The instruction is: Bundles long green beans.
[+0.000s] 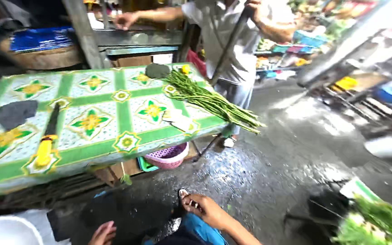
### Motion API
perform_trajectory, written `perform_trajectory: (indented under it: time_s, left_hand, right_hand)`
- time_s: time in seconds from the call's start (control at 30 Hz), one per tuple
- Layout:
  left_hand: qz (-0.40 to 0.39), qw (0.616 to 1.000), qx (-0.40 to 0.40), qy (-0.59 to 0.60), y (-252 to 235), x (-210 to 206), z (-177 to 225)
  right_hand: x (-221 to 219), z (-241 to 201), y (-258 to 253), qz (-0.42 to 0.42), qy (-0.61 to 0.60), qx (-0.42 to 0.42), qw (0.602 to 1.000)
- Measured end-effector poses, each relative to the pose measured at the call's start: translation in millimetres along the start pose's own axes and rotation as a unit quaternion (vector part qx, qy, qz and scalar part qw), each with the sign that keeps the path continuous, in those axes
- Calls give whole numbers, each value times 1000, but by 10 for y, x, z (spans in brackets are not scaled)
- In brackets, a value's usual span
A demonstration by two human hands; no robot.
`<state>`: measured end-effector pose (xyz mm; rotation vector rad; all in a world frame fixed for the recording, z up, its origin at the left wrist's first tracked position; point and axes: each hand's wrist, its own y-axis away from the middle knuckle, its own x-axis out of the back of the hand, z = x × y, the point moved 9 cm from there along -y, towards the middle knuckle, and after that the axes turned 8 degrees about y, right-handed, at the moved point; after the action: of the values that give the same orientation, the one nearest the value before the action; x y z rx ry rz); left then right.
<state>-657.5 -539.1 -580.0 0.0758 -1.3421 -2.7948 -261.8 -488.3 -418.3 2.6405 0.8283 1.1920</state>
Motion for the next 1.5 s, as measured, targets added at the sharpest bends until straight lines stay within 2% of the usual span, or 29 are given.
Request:
perform_trajectory:
  time_s: [0.07, 0.13, 0.23, 0.33, 0.4, 0.5, 0.6, 0.67, 0.73, 0.77, 0.87, 0.93, 1.0, 1.1, 1.13, 1.2, 1.23, 1.3, 1.33, 1.4, 1.47, 1.5]
  left_hand:
    - [-91, 986, -61, -127, -118, -814, 665]
    - [-141, 962, -123, -200, -90, -1425, 1292]
    - [-153, 929, -230, -246, -4, -2147, 2174]
    - [-122, 882, -358, -283, 36, -2966, 3038]
    - [-109, 838, -443, -301, 92, -3747, 3588]
    - [-148, 757, -514, -375, -13, -5157, 4172]
    - [-179, 654, -550, -487, -392, -6434, 4406]
    - [-177, 599, -519, -583, -765, -6978, 4447]
    - [-189, 568, -490, -633, -1058, -7215, 4462]
    - [-193, 563, -517, -615, -1101, -7227, 4502]
    - [-177, 601, -646, -436, -879, -6991, 4832]
    - [-174, 619, -662, -385, -639, -6855, 4957]
    - [-234, 590, -654, -412, -460, -6909, 4843]
    - [-307, 499, -666, -462, -434, -7089, 4525]
    - [-315, 473, -675, -471, -472, -7126, 4470]
    - [-327, 444, -677, -487, -523, -7190, 4462]
    - [-331, 434, -671, -502, -534, -7218, 4475]
    - [-332, 426, -667, -514, -514, -7229, 4531]
    - [-328, 426, -670, -511, -489, -7212, 4574]
    - [-320, 440, -663, -514, -443, -7167, 4665]
    - [-307, 467, -660, -502, -407, -7141, 4796]
    - [-296, 469, -675, -487, -384, -7129, 4878]
  right_hand:
    - [427, 323, 118, 79, -11, -45, 996]
    - [942, 701, 258, 163, -22, -97, 982]
    - [1784, 1293, 497, 305, -46, -148, 940]
    - [2534, 1912, 568, 414, -73, -166, 892]
    - [2975, 2256, 473, 445, -76, -172, 876]
    - [3428, 2575, 205, 456, -58, -175, 871]
    - [3592, 2712, -156, 411, -27, -213, 886]
    - [3603, 2752, -461, 360, 3, -240, 902]
    - [3562, 2790, -722, 348, 35, -234, 907]
    - [3542, 2806, -798, 366, 50, -218, 903]
    - [3616, 2840, -786, 451, 61, -165, 875]
    - [3665, 2853, -710, 458, -2, -149, 876]
    - [3737, 2800, -657, 438, -113, -128, 883]
    - [3919, 2631, -628, 393, -239, -66, 886]
    - [3980, 2595, -617, 373, -240, -39, 895]
    - [4136, 2664, -513, 366, -189, -7, 911]
    - [4241, 2804, -402, 384, -152, -30, 910]
    - [4473, 3258, -166, 422, -67, -134, 894]
    - [4524, 3540, -123, 405, -39, -195, 892]
    - [4442, 4036, -186, 311, -19, -299, 902]
    - [4362, 4196, -235, 251, 4, -350, 902]
    - [4392, 4120, -207, 257, 18, -355, 899]
